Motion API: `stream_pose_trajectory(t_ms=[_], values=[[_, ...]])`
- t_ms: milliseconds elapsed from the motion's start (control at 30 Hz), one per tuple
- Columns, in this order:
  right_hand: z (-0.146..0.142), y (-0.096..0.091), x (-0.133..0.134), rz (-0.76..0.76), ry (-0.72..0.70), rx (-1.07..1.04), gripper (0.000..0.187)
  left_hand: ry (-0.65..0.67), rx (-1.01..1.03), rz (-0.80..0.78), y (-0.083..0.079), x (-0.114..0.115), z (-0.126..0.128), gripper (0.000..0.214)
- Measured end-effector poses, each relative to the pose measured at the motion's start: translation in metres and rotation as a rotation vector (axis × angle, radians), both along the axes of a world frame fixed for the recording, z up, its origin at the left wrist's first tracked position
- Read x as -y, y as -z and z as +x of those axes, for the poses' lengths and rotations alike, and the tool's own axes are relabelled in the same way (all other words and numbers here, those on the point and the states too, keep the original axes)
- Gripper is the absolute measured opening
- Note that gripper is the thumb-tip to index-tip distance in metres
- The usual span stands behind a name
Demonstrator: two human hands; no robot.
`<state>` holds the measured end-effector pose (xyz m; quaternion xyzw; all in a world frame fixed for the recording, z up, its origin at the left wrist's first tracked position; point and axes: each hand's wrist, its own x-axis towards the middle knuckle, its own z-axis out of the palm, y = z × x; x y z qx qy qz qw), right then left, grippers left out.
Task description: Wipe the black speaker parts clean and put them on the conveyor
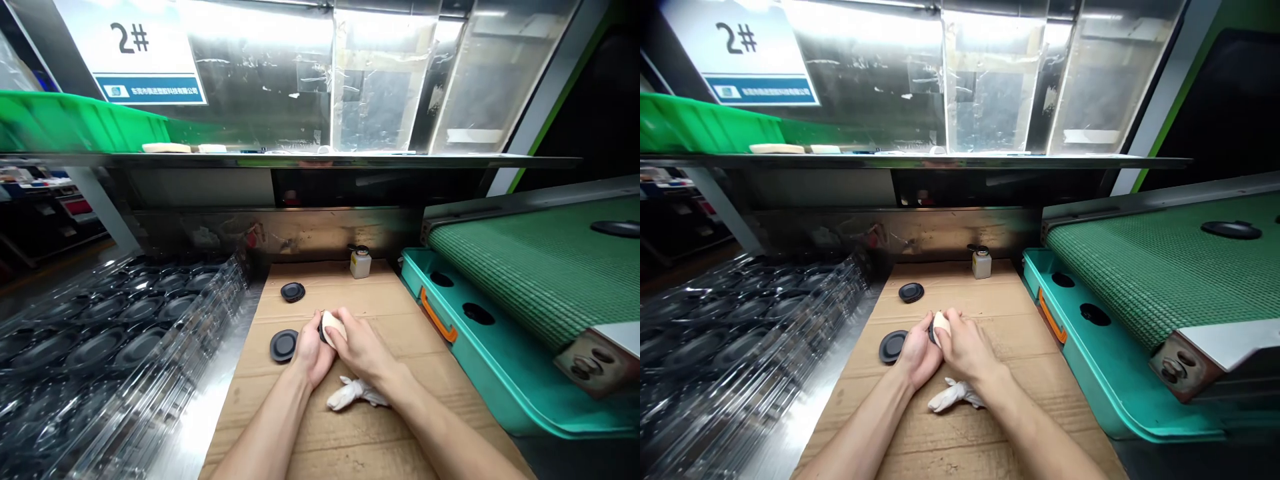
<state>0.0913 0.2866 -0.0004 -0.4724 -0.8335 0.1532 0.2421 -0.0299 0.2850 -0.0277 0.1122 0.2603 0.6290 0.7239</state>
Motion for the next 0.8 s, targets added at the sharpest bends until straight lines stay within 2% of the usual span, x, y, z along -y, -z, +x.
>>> stream_pose_trajectory(t_ms=[67,267,400,533,667,800], values=[[-0.001,0.0,0.0,-0.009,0.026,0.054,0.029,0.006,0.006,0.024,-0.001,0.0,0.001,0.032],[-0.019,0.0,-0.008,0.094,0.223,0.077,0.032,-0.059,-0.023,0.012,-0.004,0.003,0.007,0.031],[-0.018,0.001,-0.003,0.063,0.128,0.022,0.029,-0.034,-0.06,-0.026,-0.003,0.003,0.007,0.033],[-0.018,0.0,0.001,0.034,0.242,0.042,0.03,-0.041,-0.052,0.014,-0.004,0.002,0.007,0.033],[-0.022,0.001,0.004,0.06,0.19,0.054,0.031,-0.027,-0.051,-0.017,-0.004,0.003,0.005,0.033],[-0.022,0.004,0.006,0.045,0.231,0.094,0.032,-0.053,-0.033,-0.018,-0.004,0.003,0.004,0.031]])
